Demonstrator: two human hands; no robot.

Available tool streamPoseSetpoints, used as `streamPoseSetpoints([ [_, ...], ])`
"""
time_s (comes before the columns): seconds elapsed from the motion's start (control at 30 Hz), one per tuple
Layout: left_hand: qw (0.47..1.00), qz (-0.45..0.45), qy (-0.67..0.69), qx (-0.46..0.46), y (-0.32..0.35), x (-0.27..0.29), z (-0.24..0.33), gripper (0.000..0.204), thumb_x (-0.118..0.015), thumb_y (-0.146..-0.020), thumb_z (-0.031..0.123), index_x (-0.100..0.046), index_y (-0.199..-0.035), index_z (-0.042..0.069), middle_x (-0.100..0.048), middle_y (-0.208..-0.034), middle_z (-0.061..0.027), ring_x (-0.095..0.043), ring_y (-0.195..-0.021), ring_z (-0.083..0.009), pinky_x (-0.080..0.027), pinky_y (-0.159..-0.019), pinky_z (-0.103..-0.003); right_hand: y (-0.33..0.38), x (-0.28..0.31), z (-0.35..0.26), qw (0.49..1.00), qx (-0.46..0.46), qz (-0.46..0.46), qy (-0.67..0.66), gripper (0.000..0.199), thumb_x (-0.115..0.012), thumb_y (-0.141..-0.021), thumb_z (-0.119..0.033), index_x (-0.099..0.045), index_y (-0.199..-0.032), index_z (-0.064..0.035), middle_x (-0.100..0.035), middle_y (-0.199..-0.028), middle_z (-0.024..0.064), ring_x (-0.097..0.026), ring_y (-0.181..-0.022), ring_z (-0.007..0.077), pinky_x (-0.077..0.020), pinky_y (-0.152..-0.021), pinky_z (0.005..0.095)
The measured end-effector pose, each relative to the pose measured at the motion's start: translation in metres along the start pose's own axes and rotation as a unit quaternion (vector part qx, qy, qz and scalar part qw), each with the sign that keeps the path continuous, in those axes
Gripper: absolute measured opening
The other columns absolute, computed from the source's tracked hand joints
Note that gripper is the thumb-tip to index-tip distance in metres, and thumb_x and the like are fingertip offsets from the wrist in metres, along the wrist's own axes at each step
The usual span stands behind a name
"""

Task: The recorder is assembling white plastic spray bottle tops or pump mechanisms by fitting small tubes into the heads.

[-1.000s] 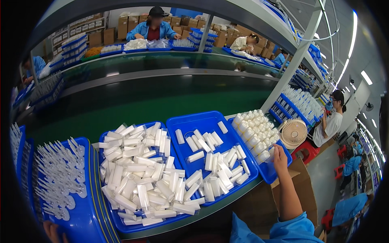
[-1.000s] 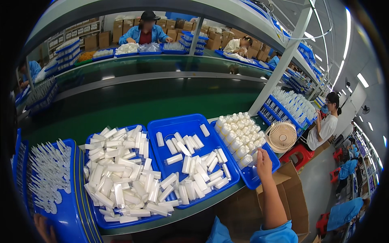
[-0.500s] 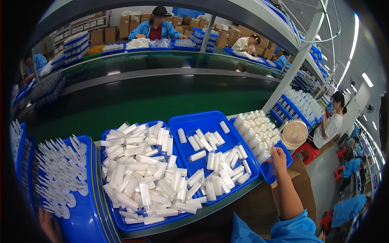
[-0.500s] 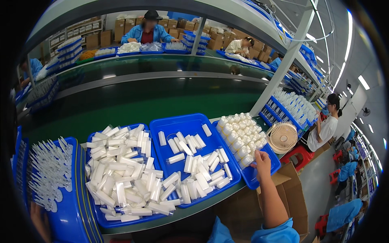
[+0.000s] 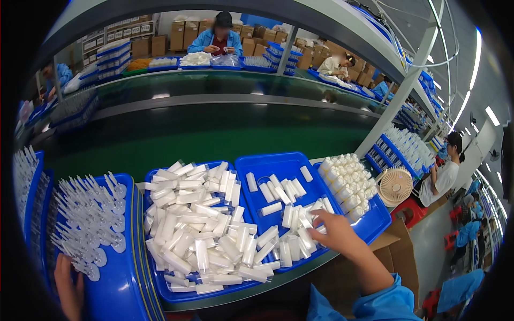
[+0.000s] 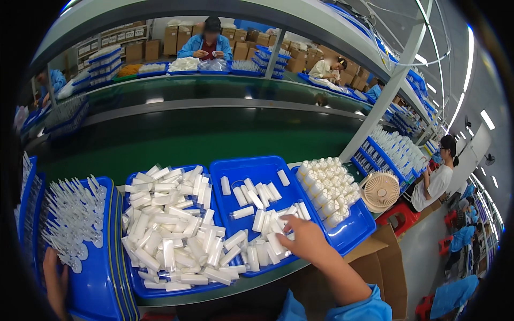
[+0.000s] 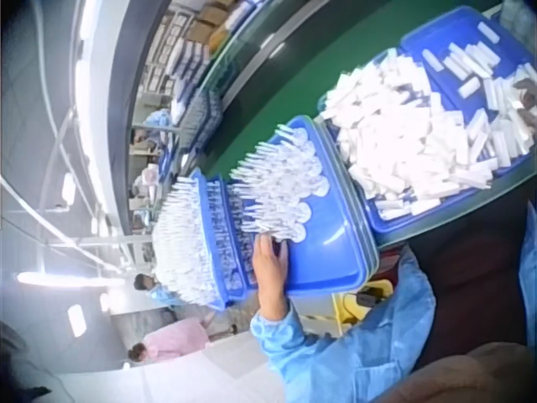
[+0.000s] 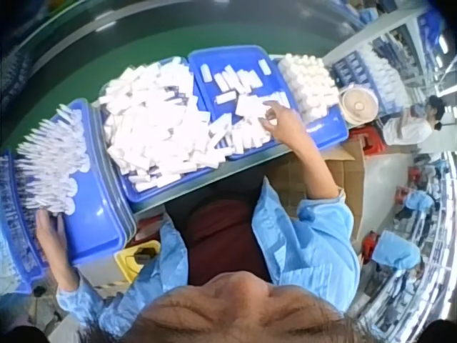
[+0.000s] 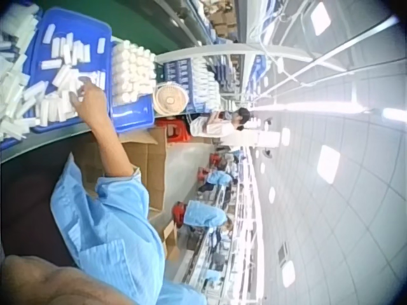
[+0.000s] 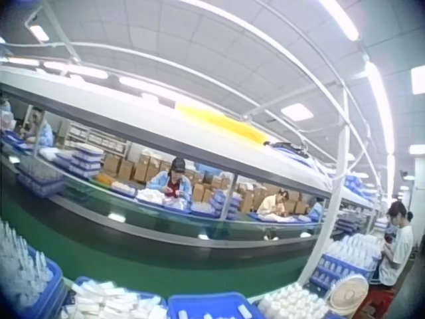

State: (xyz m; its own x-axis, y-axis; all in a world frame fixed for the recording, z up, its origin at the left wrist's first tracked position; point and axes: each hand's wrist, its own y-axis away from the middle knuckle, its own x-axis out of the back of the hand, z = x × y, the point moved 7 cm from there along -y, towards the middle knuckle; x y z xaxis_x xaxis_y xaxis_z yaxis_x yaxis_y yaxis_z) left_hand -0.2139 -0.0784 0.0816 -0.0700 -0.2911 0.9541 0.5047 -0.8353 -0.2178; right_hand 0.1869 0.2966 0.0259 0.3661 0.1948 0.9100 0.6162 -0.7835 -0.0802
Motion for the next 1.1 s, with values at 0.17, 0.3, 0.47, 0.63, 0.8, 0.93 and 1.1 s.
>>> streamPoseSetpoints([
  [0.17, 0.996, 0.089, 0.003, 0.008, 0.005, 0.003, -0.011, 0.037, -0.054, -0.064, -0.013, -0.053, -0.1, -0.004, -0.05, -0.105, -0.0205, -0.051, -0.096, -0.0358, -0.04, -0.082, -0.033, -0.032, -0.021, 0.001, 0.998, 0.009, -0.064, -0.015, 0.045, -0.066, -0.069, -0.019, -0.055, -0.111, -0.006, -0.062, -0.084, 0.0129, -0.061, -0.069, 0.0263, -0.0476, -0.065, 0.0338],
  [0.3, 0.964, 0.245, -0.102, 0.012, 0.048, 0.033, 0.006, 0.029, -0.056, -0.069, -0.01, -0.057, -0.096, -0.001, -0.052, -0.111, -0.016, -0.052, -0.094, -0.029, -0.038, -0.087, -0.035, -0.05, -0.014, -0.013, 0.995, 0.077, 0.064, -0.011, 0.036, -0.063, -0.071, -0.01, -0.054, -0.105, -0.0045, -0.06, -0.082, 0.0095, -0.057, -0.064, 0.0189, -0.0467, -0.062, 0.0283],
  [0.47, 0.939, 0.258, 0.189, -0.129, 0.054, 0.042, 0.116, 0.011, -0.064, -0.076, 0.005, -0.06, -0.086, 0.0, -0.057, -0.089, -0.0198, -0.059, -0.076, -0.0301, -0.047, -0.067, -0.037, -0.026, 0.012, -0.002, 0.934, -0.065, 0.153, -0.317, 0.019, -0.064, -0.074, -0.002, -0.046, -0.08, -0.0052, -0.056, -0.072, 0.0036, -0.051, -0.068, 0.0064, -0.0421, -0.063, 0.0206],
  [0.63, 0.822, 0.088, 0.53, -0.188, 0.052, -0.025, 0.171, 0.017, -0.069, -0.069, 0.005, -0.058, -0.081, 0.003, -0.059, -0.086, -0.0165, -0.058, -0.076, -0.0269, -0.047, -0.066, -0.034, 0.001, -0.008, -0.052, 0.865, -0.033, 0.097, -0.492, 0.025, -0.063, -0.075, 0.001, -0.043, -0.088, -0.0064, -0.054, -0.078, 0.0023, -0.049, -0.068, 0.0059, -0.0399, -0.06, 0.0194],
  [0.8, 0.615, -0.019, 0.788, -0.029, 0.033, -0.121, 0.225, 0.03, -0.062, -0.072, -0.01, -0.053, -0.098, 0.0, -0.053, -0.093, -0.0123, -0.057, -0.079, -0.0193, -0.047, -0.07, -0.029, 0.026, -0.034, -0.091, 0.76, -0.085, -0.02, -0.644, 0.033, -0.062, -0.076, 0.003, -0.041, -0.1, -0.0058, -0.051, -0.091, 0.0045, -0.05, -0.071, 0.0067, -0.0427, -0.063, 0.0204],
  [0.93, 0.598, -0.066, 0.797, -0.058, 0.019, -0.132, 0.245, 0.024, -0.061, -0.076, -0.008, -0.055, -0.098, 0.0, -0.05, -0.097, -0.0114, -0.057, -0.078, -0.0166, -0.048, -0.069, -0.025, 0.033, -0.045, -0.097, 0.732, -0.05, -0.081, -0.675, 0.044, -0.06, -0.081, -0.003, -0.039, -0.12, -0.0035, -0.05, -0.096, 0.0046, -0.049, -0.08, 0.0065, -0.0414, -0.071, 0.0202],
  [1.1, 0.633, -0.046, 0.771, -0.058, 0.02, -0.139, 0.245, 0.011, -0.06, -0.081, -0.002, -0.057, -0.092, 0.0, -0.051, -0.099, -0.0115, -0.059, -0.08, -0.0172, -0.049, -0.067, -0.024, 0.032, -0.052, -0.1, 0.695, -0.051, -0.092, -0.711, 0.044, -0.057, -0.085, -0.006, -0.038, -0.125, -0.0031, -0.049, -0.098, 0.0034, -0.049, -0.085, 0.0077, -0.04, -0.075, 0.0214],
])
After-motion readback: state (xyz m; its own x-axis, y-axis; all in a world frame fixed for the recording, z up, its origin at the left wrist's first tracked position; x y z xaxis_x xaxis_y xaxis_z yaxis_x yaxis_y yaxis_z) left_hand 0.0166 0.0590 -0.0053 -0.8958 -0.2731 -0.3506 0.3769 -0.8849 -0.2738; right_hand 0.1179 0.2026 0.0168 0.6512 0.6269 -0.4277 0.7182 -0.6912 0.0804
